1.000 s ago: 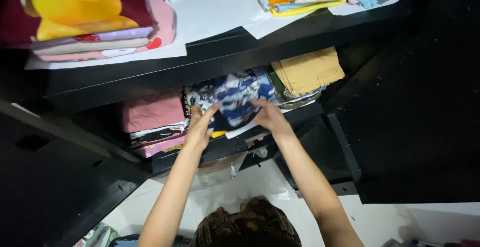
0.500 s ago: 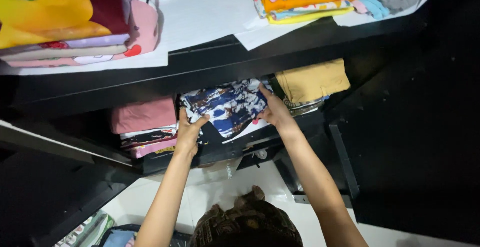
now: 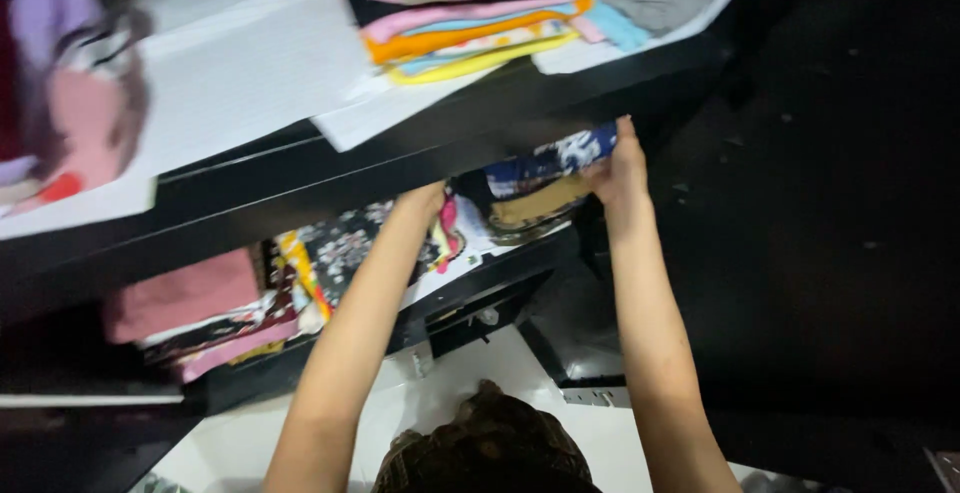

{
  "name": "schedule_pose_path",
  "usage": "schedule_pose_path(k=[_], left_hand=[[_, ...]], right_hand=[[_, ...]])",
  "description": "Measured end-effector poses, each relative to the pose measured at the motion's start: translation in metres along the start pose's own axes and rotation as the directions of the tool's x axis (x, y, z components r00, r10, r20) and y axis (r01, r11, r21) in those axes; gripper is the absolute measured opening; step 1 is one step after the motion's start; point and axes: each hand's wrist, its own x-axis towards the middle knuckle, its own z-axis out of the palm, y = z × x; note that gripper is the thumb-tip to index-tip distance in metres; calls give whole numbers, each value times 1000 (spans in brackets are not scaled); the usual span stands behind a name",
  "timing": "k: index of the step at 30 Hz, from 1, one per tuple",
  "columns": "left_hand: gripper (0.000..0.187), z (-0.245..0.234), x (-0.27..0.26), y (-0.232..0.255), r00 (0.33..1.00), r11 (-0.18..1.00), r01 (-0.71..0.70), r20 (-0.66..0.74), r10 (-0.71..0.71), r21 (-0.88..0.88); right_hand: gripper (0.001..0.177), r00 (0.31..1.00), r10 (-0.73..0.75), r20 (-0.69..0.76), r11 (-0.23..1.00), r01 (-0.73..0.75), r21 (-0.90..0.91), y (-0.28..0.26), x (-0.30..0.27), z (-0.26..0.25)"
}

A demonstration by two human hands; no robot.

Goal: Transferring folded clothes from an open suitcase on the floor to a storage shelf.

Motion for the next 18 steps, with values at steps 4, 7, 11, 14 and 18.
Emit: schedule_pose_path(k=[4, 7, 11, 14, 18], left_hand=[[55, 27, -5, -40, 1000, 901, 23, -24, -14, 433], [60, 32, 0, -58, 998, 869, 57, -25, -52, 492], [58, 59, -26, -25, 998, 793, 11, -53, 27, 609], [56, 70, -39, -26, 997, 765, 36, -76, 17, 643], [53, 80, -56, -24, 995, 767, 38, -99, 33, 640]], right_hand=[[51, 926, -162, -342, 879, -22, -476, 7, 6, -31], [62, 887, -329, -322, 758, 45, -650, 21, 23, -55], [72, 796, -606, 1, 498, 380, -779, 35, 31, -65], [69, 565, -738, 369, -69, 481, -874, 27, -24, -19], [76, 564, -669, 484, -236, 456, -858, 19, -65, 25]])
